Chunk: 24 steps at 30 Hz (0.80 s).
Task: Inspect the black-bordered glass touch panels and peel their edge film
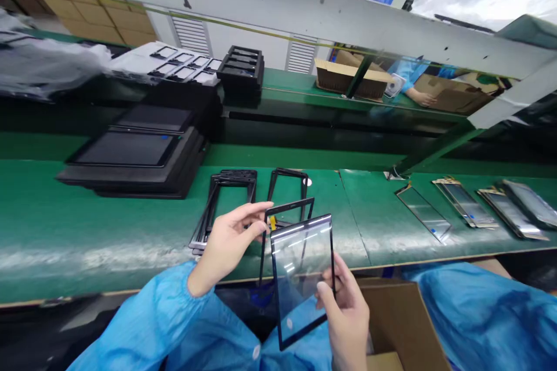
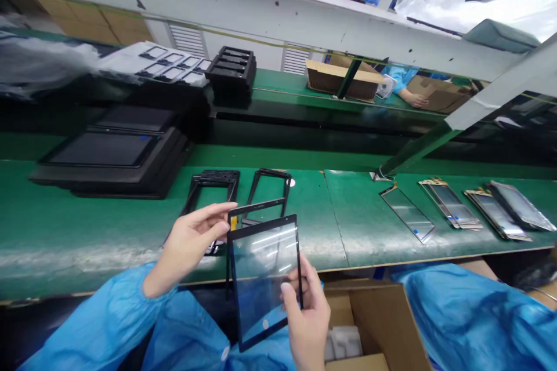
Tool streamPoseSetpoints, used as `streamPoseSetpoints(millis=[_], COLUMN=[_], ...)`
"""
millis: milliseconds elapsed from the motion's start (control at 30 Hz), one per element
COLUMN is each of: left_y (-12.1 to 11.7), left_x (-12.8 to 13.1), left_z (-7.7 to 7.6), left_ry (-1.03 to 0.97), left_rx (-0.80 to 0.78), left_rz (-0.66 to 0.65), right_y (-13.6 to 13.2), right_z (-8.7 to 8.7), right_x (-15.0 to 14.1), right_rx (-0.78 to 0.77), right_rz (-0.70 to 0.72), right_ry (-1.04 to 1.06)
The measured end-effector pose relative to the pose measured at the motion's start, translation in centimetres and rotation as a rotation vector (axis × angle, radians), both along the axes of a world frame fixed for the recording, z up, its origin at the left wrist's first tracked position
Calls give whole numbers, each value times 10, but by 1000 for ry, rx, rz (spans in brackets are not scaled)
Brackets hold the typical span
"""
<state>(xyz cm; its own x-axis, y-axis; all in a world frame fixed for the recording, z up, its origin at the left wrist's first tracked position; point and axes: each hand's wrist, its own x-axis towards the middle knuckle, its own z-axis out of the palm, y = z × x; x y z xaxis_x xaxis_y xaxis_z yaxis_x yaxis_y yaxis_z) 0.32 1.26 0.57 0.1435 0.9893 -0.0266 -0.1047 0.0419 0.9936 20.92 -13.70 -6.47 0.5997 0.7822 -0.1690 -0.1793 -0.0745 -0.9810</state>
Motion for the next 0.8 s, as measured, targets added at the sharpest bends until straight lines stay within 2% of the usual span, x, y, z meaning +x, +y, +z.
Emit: streamPoseSetpoints(millis=[367, 533, 800], left_y=[-9, -12, -12], left_x=[2, 3, 3], left_z=[0, 1, -12], left_ry=[-40, -65, -116], left_rx=[-26, -82, -177], left_rz=[-28, -79, -96], right_y=[6, 6, 5], right_z=[1, 3, 0], right_x=[-4, -5, -1], right_rx=[32, 8, -40], right_rz=[9, 34, 78], right_ry=[38, -45, -99])
